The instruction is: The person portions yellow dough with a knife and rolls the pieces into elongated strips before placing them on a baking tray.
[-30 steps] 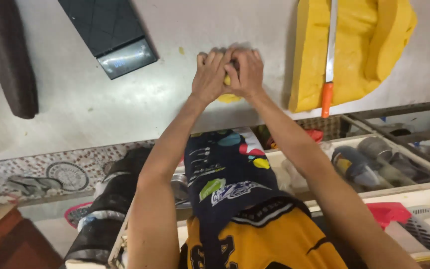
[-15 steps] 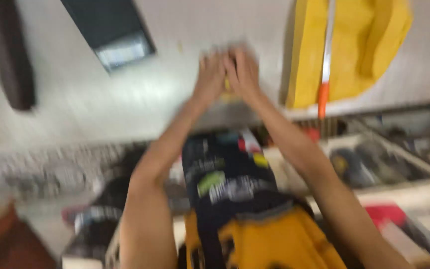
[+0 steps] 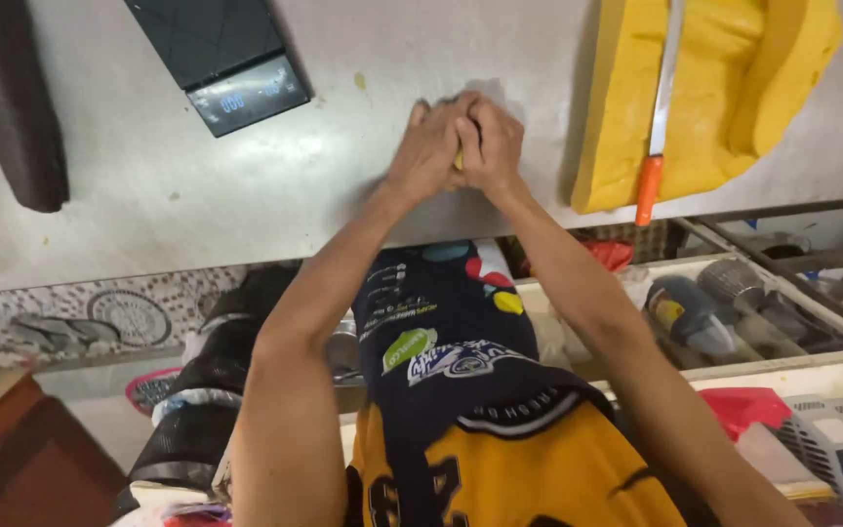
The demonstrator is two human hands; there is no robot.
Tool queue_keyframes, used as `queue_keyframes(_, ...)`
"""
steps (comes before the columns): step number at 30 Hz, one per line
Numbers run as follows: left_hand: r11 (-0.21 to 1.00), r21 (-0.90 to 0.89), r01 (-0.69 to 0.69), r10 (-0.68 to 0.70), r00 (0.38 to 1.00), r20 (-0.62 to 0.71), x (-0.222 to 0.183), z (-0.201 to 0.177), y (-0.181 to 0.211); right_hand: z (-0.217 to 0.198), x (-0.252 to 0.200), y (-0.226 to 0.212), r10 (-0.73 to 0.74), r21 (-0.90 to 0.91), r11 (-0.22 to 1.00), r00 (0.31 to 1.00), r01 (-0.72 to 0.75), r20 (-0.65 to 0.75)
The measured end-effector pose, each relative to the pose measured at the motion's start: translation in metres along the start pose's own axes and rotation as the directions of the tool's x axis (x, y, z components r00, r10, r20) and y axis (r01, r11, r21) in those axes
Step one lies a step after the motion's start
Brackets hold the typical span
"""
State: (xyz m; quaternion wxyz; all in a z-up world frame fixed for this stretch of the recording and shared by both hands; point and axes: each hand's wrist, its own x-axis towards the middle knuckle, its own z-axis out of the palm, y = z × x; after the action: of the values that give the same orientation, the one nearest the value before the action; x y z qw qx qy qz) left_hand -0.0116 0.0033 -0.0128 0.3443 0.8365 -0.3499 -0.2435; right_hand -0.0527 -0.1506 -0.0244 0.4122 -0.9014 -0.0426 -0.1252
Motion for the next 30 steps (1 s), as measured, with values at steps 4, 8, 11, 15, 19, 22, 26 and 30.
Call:
queue_keyframes(4, 0.968, 0.251, -0.004, -0.009, 0.999, 0.052, 0.029, 0.026, -0.052, 0.009, 0.036, 0.01, -0.08, -0.054, 0.996, 0.995, 0.077, -0.059)
queue_keyframes(8, 0.996, 0.084, -0.035, 0.043, 0.994, -0.099, 0.003, 0.018, -0.023, -0.015, 0.024, -0.023, -0.025, 0.098, 0.995, 0.999, 0.02, 0.047)
queue_keyframes(11, 0.991, 0.104, -0.085, 0.088, 0.996, -0.03, 0.017, 0.038, -0.036, 0.009, -0.002, 0.01, -0.086, -0.057, 0.995, 0.994, 0.082, -0.065)
queue_keyframes(15, 0.971, 0.23, -0.059, 0.07, 0.997, -0.038, 0.012, 0.021, -0.023, -0.001, 0.016, -0.001, -0.129, -0.097, 0.987, 0.991, 0.126, -0.023)
queue_keyframes(19, 0.977, 0.201, -0.067, 0.091, 0.989, -0.113, 0.0, -0.014, 0.006, -0.009, 0.011, -0.012, -0.133, -0.04, 0.99, 0.99, 0.132, -0.038)
queue_keyframes(22, 0.987, 0.16, -0.024, 0.024, 1.0, 0.002, -0.002, -0.001, 0.004, -0.003, -0.002, -0.008, -0.098, -0.057, 0.994, 0.995, 0.097, 0.001)
queue_keyframes(26, 0.943, 0.333, -0.015, 0.059, 0.991, -0.121, 0.005, -0.003, -0.003, 0.006, 0.011, -0.003, -0.206, -0.261, 0.946, 0.978, 0.195, -0.016)
queue_keyframes(30, 0.96, 0.278, -0.018, 0.078, 0.975, -0.207, 0.006, -0.007, 0.001, 0.001, 0.012, -0.004, -0.201, -0.208, 0.959, 0.979, 0.19, -0.032)
